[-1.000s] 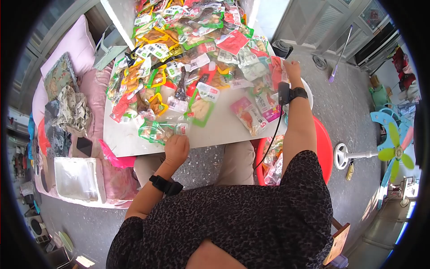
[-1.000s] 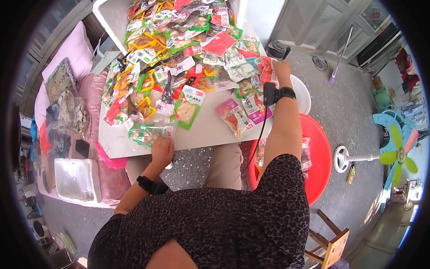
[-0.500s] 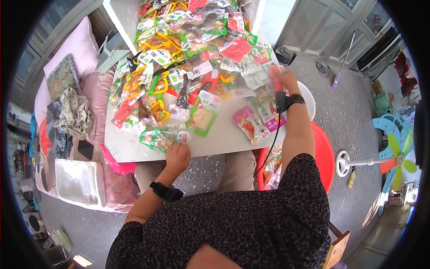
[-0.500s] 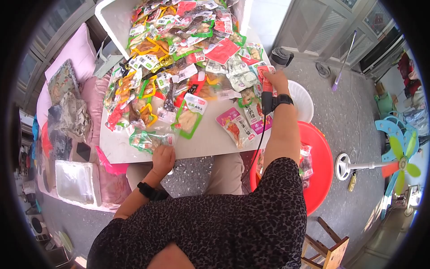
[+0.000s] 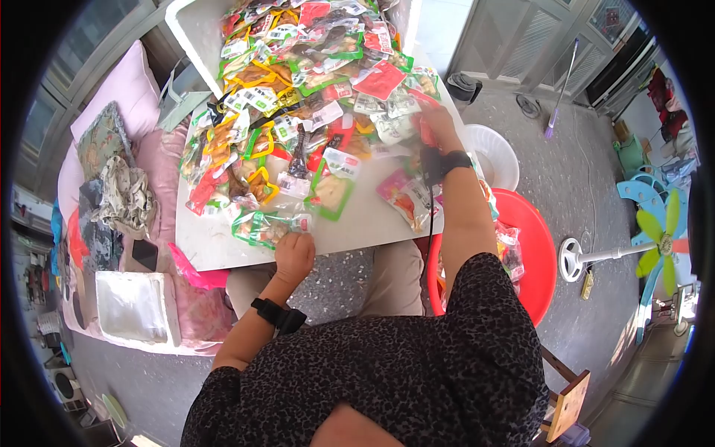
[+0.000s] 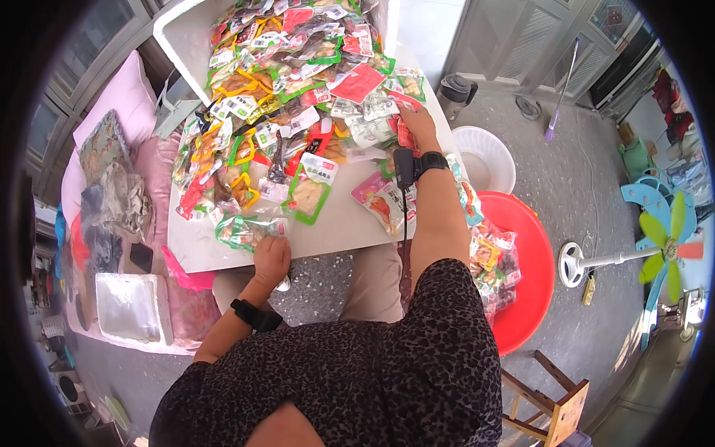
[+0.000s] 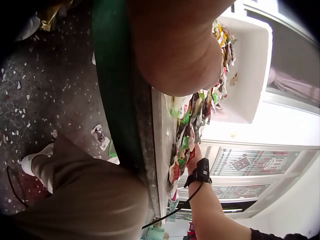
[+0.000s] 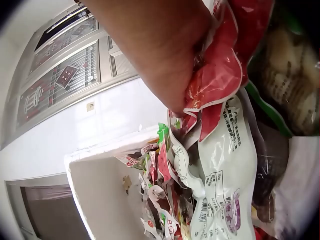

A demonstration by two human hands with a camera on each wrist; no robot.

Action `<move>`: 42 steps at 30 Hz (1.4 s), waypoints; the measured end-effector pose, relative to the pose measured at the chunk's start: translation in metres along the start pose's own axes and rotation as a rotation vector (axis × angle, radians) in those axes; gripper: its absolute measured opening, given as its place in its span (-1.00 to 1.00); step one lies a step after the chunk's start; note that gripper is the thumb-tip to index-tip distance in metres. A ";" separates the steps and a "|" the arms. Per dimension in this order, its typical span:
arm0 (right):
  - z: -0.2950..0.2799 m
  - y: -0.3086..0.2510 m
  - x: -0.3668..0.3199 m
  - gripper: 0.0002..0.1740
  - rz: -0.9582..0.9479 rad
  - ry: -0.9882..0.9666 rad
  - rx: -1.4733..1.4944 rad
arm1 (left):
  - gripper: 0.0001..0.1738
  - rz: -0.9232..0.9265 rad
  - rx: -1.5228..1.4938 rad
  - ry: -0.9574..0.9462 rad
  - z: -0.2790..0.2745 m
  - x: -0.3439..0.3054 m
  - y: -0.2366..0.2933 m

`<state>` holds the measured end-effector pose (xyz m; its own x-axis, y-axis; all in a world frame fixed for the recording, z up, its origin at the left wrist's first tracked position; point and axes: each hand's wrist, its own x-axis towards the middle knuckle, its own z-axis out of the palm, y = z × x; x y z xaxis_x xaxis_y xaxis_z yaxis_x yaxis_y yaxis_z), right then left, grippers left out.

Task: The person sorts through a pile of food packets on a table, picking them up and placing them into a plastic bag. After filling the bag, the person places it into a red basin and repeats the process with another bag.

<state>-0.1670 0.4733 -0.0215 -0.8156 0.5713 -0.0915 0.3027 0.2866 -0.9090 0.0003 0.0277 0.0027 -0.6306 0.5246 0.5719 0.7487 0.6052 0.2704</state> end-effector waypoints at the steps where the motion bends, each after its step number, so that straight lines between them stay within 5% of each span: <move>1: 0.006 0.000 -0.003 -0.33 -0.015 0.013 0.070 | -0.89 0.003 -0.006 -0.004 0.001 -0.001 0.000; 4: 0.010 -0.037 -0.048 -0.45 -0.134 0.104 -0.183 | -0.90 0.007 -0.011 -0.019 0.002 -0.003 -0.002; 15: 0.062 -0.082 -0.117 -0.61 -0.255 0.360 -0.141 | -0.92 -0.027 0.021 -0.026 0.005 -0.005 -0.003; 24: 0.112 -0.109 -0.159 -0.72 -0.320 0.291 0.090 | -0.91 0.002 0.019 0.043 0.004 -0.003 0.000; 27: 0.133 -0.089 -0.145 -0.76 -0.386 0.123 0.194 | -0.93 -0.036 0.031 -0.028 0.002 -0.004 -0.001; 28: 0.121 -0.104 -0.164 -0.79 -0.435 0.141 0.008 | -0.94 -0.034 0.025 -0.018 0.002 -0.004 -0.001; 31: 0.112 -0.117 -0.187 -0.79 -0.544 0.206 0.182 | -0.92 -0.031 0.009 0.014 0.003 -0.003 -0.001; 42: -0.010 -0.063 -0.120 -0.80 -0.259 0.126 0.549 | -0.91 -0.065 -0.011 0.055 0.001 -0.002 0.002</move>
<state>-0.0831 0.3947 0.0508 -0.7538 0.6325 0.1782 -0.2227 0.0093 -0.9749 0.0026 0.0287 0.0015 -0.6664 0.4504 0.5941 0.7087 0.6303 0.3171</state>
